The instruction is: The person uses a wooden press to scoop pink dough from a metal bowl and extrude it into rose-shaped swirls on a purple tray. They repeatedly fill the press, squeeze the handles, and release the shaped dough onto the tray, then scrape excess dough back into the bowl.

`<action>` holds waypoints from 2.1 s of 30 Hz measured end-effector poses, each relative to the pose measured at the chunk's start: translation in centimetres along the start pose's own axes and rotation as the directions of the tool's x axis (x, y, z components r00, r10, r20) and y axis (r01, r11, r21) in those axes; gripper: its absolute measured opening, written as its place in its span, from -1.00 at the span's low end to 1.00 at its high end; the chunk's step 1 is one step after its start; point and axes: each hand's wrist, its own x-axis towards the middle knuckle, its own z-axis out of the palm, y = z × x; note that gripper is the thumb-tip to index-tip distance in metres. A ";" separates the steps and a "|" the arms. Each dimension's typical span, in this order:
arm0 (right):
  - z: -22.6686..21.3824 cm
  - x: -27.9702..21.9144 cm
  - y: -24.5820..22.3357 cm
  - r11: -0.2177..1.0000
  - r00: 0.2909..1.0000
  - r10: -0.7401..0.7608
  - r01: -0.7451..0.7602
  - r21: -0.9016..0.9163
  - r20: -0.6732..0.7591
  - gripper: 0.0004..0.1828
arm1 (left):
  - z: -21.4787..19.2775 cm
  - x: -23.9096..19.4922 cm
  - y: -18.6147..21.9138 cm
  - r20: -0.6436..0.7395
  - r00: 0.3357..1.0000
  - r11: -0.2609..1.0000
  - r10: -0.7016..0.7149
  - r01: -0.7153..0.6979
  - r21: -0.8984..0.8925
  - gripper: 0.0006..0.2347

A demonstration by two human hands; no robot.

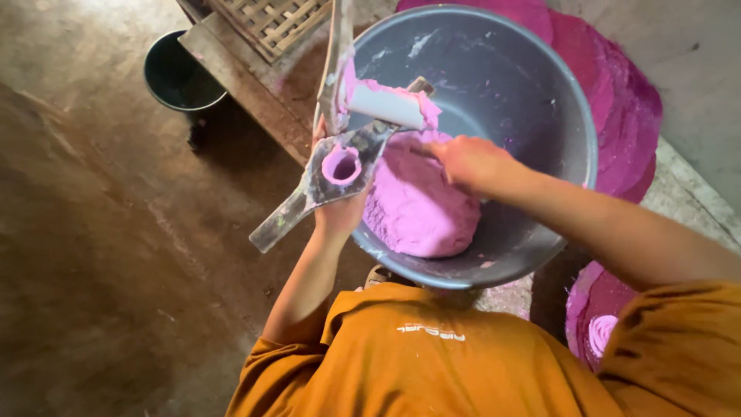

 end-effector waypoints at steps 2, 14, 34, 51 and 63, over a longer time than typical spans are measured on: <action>1.6 0.3 -0.4 0.999 0.998 0.000 0.003 -0.046 0.058 -0.53 | 0.1 0.5 0.1 0.012 0.998 0.998 0.056 -0.056 0.017 -0.66; 4.5 -8.9 -3.4 0.964 0.969 -0.213 0.188 0.189 0.126 -0.35 | 0.0 1.2 0.2 -0.030 0.996 0.995 0.086 -0.084 0.053 -0.55; -10.2 -13.9 -5.8 0.930 1.000 -0.022 0.022 -0.366 0.004 -0.70 | 3.8 2.5 5.8 0.543 0.840 0.825 0.013 -0.315 0.469 -0.31; -11.8 -15.8 -9.8 0.720 0.890 -0.299 -0.026 -0.694 -0.344 -0.77 | 3.9 4.0 3.9 0.562 0.794 0.741 0.232 -0.518 0.427 -0.38; -10.6 -14.9 -10.7 0.764 0.858 -0.372 0.066 -0.642 -0.353 -0.74 | 3.6 4.2 5.7 0.555 0.832 0.827 0.001 -0.313 0.468 -0.44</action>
